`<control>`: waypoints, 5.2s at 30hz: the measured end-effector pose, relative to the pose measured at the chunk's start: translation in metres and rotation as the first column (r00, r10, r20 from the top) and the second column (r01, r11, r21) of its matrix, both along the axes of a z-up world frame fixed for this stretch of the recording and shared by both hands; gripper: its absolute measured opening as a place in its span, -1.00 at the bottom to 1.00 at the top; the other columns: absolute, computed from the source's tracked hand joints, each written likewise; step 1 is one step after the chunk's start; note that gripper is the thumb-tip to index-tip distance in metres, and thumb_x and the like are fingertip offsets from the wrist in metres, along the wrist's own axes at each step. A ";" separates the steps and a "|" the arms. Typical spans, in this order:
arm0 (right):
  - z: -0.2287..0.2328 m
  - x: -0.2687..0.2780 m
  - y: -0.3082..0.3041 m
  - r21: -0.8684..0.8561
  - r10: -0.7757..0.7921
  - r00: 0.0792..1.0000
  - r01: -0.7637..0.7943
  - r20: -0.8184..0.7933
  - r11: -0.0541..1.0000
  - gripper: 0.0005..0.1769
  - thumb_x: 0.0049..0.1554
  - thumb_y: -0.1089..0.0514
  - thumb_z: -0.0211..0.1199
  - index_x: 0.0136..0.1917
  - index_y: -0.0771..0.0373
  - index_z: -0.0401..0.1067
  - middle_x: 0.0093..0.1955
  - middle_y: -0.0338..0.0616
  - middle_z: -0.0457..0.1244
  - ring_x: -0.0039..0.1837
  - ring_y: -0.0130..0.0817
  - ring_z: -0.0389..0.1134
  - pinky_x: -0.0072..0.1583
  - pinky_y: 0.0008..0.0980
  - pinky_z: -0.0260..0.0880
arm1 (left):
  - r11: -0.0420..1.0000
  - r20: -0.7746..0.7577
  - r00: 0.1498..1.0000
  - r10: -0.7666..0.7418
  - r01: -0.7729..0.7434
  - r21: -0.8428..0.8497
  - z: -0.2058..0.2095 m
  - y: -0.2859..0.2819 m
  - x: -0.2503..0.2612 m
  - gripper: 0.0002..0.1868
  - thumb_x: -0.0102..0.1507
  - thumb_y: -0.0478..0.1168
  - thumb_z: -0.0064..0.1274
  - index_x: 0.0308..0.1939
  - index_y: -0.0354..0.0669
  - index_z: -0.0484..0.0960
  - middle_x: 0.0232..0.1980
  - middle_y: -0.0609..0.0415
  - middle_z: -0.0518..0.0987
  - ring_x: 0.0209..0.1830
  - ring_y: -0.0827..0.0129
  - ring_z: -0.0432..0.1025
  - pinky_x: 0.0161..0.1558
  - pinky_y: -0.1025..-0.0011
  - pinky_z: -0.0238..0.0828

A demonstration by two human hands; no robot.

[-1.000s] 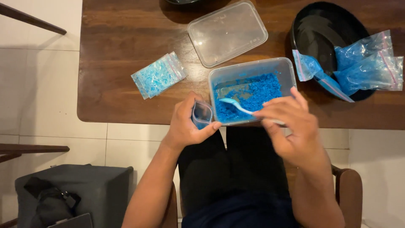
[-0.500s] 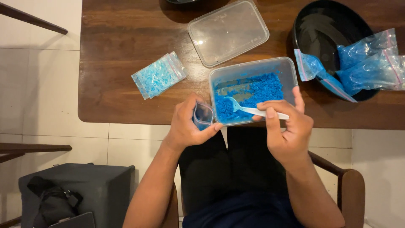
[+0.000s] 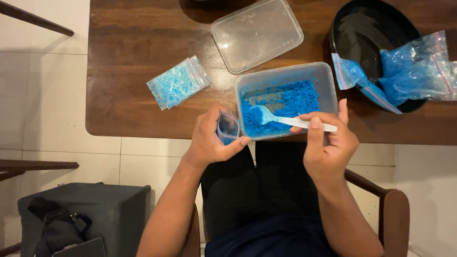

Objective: Scooping blue granules from a container into small plastic bags using a spoon

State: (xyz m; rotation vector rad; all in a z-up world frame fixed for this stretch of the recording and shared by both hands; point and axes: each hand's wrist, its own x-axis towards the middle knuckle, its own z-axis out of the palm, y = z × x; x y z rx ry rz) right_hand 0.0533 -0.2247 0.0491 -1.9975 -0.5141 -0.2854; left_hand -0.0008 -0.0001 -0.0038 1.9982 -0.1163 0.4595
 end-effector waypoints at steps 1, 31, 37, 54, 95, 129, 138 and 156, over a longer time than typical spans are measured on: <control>0.000 0.000 0.000 0.014 -0.011 1.000 0.011 0.001 1.000 -0.66 0.43 0.13 -0.02 -0.07 0.34 0.46 -0.27 -0.09 0.38 -0.12 -0.28 0.45 0.71 0.38 -0.20 | 1.000 -0.007 1.000 -0.001 0.001 0.003 0.000 0.000 0.000 -0.43 0.13 0.26 0.16 -0.24 -0.10 0.31 -0.40 0.18 0.46 -0.52 0.45 0.37 -0.44 0.50 0.30; 0.026 -0.028 0.030 0.191 0.004 0.992 -0.029 0.129 0.981 -0.68 0.39 0.18 -0.08 -0.15 0.37 0.33 -0.40 -0.02 0.29 -0.08 -0.07 0.47 0.72 0.36 -0.02 | 1.000 0.006 1.000 0.022 -0.022 0.010 0.002 0.002 -0.002 -0.41 0.07 0.21 0.28 -0.23 -0.09 0.32 -0.40 0.20 0.44 -0.52 0.44 0.33 -0.46 0.45 0.23; 0.024 -0.027 0.033 0.099 0.087 0.970 -0.112 0.226 0.989 -0.67 0.33 0.24 -0.09 -0.22 0.40 0.35 -0.42 -0.04 0.31 -0.14 -0.06 0.47 0.65 0.37 -0.01 | 1.000 0.040 0.999 0.012 -0.013 0.016 0.005 0.002 -0.002 -0.41 0.06 0.18 0.33 -0.26 -0.08 0.29 -0.43 0.22 0.41 -0.54 0.45 0.31 -0.46 0.45 0.22; 0.005 -0.020 0.039 0.209 0.296 0.895 -0.377 0.334 0.902 -0.53 0.35 -0.01 0.02 -0.22 0.35 0.45 -0.40 -0.13 0.27 -0.31 -0.17 0.41 0.30 0.18 0.37 | 0.988 0.137 0.990 0.026 -0.005 -0.156 -0.005 0.001 0.002 -0.41 0.00 0.11 0.45 -0.31 -0.14 0.39 -0.41 -0.04 0.59 -0.49 0.11 0.58 -0.46 0.39 0.46; 0.015 0.018 -0.026 0.010 0.216 0.950 -0.224 0.224 0.975 -0.62 0.43 0.12 -0.08 -0.13 0.32 0.41 -0.35 -0.09 0.32 0.10 0.03 0.49 0.48 0.17 0.28 | 0.998 0.020 1.000 -0.022 0.023 -0.051 0.001 0.002 0.001 -0.44 0.16 0.29 0.11 -0.28 -0.10 0.33 -0.43 0.19 0.45 -0.55 0.47 0.33 -0.47 0.52 0.26; 0.011 0.045 -0.010 -0.173 0.471 0.865 -0.444 0.174 0.879 -0.69 0.35 0.00 0.10 -0.11 0.11 0.56 -0.20 -0.28 0.39 0.08 -0.07 0.45 0.22 -0.23 0.22 | 0.981 0.142 0.990 -0.016 0.043 -0.189 -0.011 0.004 0.004 -0.42 0.09 0.17 0.36 -0.35 -0.16 0.35 -0.50 -0.01 0.52 -0.56 0.20 0.52 -0.46 0.39 0.43; 0.001 0.032 -0.022 -0.177 0.284 0.955 -0.266 0.084 0.948 -0.71 0.38 0.18 0.04 -0.03 0.28 0.56 -0.23 -0.22 0.40 0.06 -0.30 0.46 0.35 -0.17 0.26 | 0.999 0.012 1.000 -0.008 0.009 -0.039 0.007 0.002 0.000 -0.38 0.08 0.29 0.20 -0.26 -0.11 0.31 -0.40 0.16 0.48 -0.53 0.43 0.38 -0.44 0.47 0.27; 0.012 0.019 -0.011 -0.122 0.187 0.982 -0.182 0.034 0.976 -0.69 0.41 0.24 0.01 -0.11 0.36 0.48 -0.15 -0.08 0.41 0.00 -0.20 0.49 0.64 0.27 0.06 | 1.000 -0.011 1.000 -0.005 0.005 0.016 0.009 0.002 -0.001 -0.26 -0.08 0.25 0.41 -0.22 -0.12 0.31 -0.33 0.13 0.52 -0.44 0.39 0.45 -0.36 0.46 0.35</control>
